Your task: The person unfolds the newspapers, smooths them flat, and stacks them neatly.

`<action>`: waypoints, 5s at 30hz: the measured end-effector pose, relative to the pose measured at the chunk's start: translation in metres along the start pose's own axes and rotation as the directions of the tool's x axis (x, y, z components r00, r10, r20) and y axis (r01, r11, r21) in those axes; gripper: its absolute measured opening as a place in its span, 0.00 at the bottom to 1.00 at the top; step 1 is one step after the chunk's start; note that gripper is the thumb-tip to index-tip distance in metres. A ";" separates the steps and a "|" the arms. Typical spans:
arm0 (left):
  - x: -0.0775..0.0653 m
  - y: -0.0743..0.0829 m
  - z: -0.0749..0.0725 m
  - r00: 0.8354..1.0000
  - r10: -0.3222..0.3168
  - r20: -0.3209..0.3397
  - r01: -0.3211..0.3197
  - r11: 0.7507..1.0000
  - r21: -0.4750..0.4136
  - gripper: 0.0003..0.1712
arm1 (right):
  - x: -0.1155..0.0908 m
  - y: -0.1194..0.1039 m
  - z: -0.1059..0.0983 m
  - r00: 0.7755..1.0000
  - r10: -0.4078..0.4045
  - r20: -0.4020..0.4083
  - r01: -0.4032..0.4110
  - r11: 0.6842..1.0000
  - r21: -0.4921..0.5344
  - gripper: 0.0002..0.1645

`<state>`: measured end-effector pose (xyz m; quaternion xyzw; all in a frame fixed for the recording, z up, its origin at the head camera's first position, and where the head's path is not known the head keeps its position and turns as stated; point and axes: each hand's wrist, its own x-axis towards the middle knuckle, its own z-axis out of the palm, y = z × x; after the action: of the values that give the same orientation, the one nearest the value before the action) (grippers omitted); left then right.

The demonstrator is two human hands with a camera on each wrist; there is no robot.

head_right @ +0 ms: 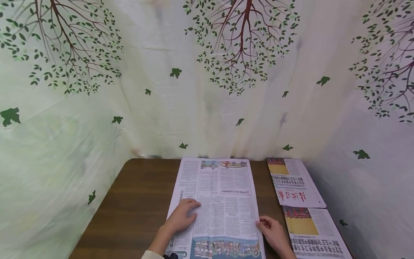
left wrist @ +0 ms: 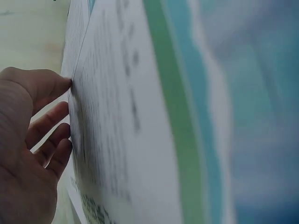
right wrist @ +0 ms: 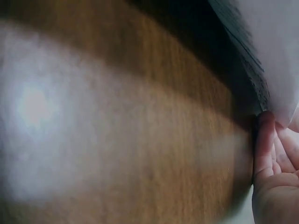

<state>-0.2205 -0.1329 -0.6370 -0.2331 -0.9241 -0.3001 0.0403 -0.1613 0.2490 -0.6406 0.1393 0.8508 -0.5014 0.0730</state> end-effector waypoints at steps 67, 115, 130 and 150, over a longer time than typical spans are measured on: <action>0.053 0.124 0.097 0.945 0.269 0.189 -0.222 0.946 -0.236 0.29 | 0.001 -0.016 0.015 0.977 -0.164 -0.138 0.142 0.977 -0.160 0.10; 0.063 0.115 0.110 0.977 -0.179 0.115 0.207 0.676 -0.708 0.12 | 0.005 -0.006 0.009 0.979 -0.195 -0.061 0.191 0.979 -0.063 0.36; 0.063 0.113 0.108 0.965 -0.225 0.132 0.245 0.607 -0.756 0.11 | 0.020 -0.002 -0.001 0.984 -0.164 0.068 0.169 0.983 -0.069 0.34; 0.056 0.101 0.094 0.984 -0.136 0.111 0.175 0.732 -0.659 0.25 | 0.025 0.003 -0.004 0.989 -0.101 0.104 0.098 0.995 0.036 0.36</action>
<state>-0.2184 0.0161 -0.6478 -0.1622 -0.7731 -0.6056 -0.0962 -0.1846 0.2579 -0.6479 0.0709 0.8438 -0.5241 0.0908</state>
